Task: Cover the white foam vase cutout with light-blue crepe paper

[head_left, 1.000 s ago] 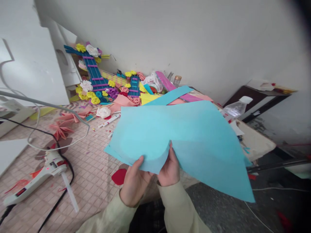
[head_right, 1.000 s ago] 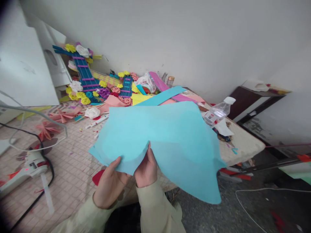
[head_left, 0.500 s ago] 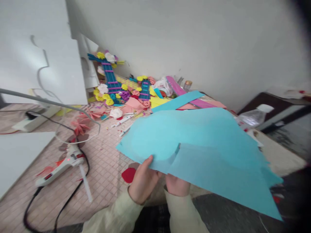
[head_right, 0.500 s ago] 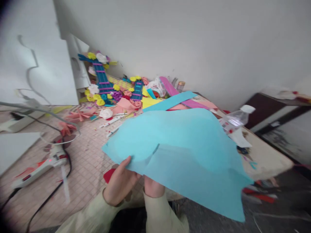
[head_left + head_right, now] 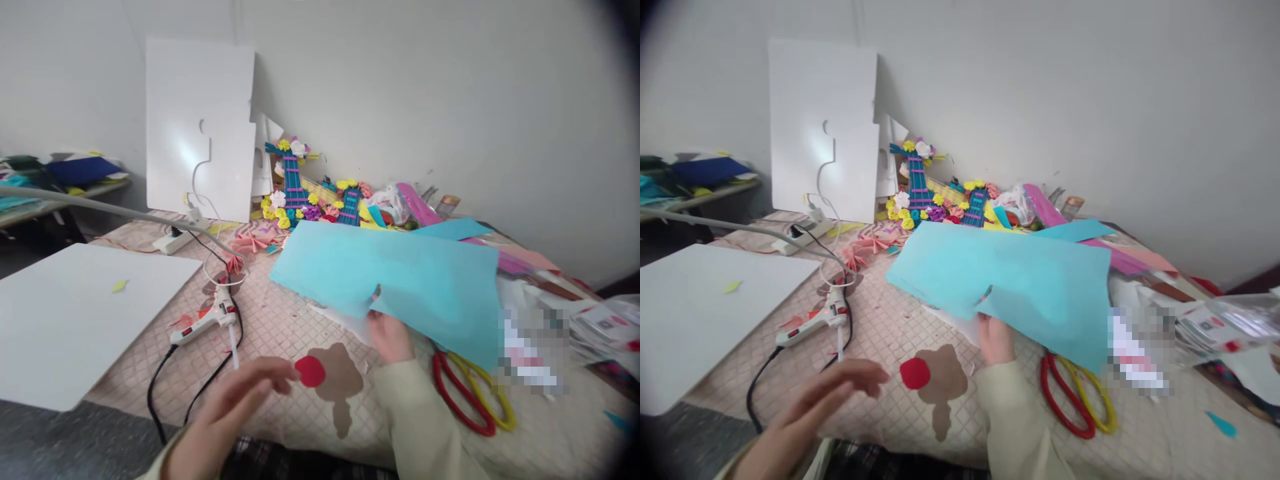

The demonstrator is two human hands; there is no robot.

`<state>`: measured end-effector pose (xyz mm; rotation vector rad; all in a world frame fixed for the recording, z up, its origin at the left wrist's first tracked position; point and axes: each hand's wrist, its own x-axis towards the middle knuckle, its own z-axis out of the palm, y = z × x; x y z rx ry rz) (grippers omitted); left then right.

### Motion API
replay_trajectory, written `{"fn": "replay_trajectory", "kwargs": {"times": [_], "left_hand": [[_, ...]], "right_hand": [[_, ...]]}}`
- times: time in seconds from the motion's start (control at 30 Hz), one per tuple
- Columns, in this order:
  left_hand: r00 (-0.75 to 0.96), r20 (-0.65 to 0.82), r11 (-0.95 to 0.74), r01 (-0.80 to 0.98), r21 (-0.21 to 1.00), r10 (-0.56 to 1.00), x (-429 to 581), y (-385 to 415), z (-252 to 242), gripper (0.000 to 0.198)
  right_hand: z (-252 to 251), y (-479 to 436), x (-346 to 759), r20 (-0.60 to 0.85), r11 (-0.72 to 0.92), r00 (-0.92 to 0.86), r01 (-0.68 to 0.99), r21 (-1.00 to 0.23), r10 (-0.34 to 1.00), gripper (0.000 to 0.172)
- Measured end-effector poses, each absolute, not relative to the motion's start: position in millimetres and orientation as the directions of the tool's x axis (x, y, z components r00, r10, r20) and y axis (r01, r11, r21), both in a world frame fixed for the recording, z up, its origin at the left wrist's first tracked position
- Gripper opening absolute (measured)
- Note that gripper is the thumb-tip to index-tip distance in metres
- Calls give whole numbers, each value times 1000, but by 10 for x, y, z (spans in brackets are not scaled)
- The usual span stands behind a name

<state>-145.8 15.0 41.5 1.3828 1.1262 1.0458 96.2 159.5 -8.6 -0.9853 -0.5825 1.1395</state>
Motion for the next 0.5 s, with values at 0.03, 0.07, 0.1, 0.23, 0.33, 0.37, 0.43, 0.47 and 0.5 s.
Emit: {"fn": "replay_trajectory", "kwargs": {"times": [0.03,0.07,0.1,0.23,0.33,0.37,0.43,0.47,0.5], "left_hand": [[87,96,-116,269,956,992,-1667,172,417,26],[-17,191,-164,447,879,981,-1873,221,400,25],[-69,298,-196,608,769,952,-2072,294,363,27],[39,371,-199,893,403,928,-2715,676,73,39],[67,295,-166,930,327,953,-2963,854,-127,47],[70,286,-165,932,324,956,-2996,874,-159,49],[90,295,-193,919,343,951,-3001,859,-158,50],[105,304,-217,906,363,947,-2979,830,-128,50],[109,316,-234,892,388,942,-2946,792,-83,48]], "right_hand": [[-100,1588,930,-127,63,330,-508,-859,936,15],[-110,1543,905,-164,34,313,-541,-840,936,13],[-115,1463,889,-192,11,300,-562,-827,935,13],[-80,936,893,-295,-116,180,-641,-759,938,12],[-7,567,871,-334,-235,27,-657,-716,942,33],[19,476,847,-346,-271,-9,-642,-717,938,34],[69,329,777,-336,-301,-57,-603,-739,940,30],[89,265,734,-303,-294,-83,-571,-766,950,29],[104,202,688,-256,-281,-121,-528,-802,959,28]]}}
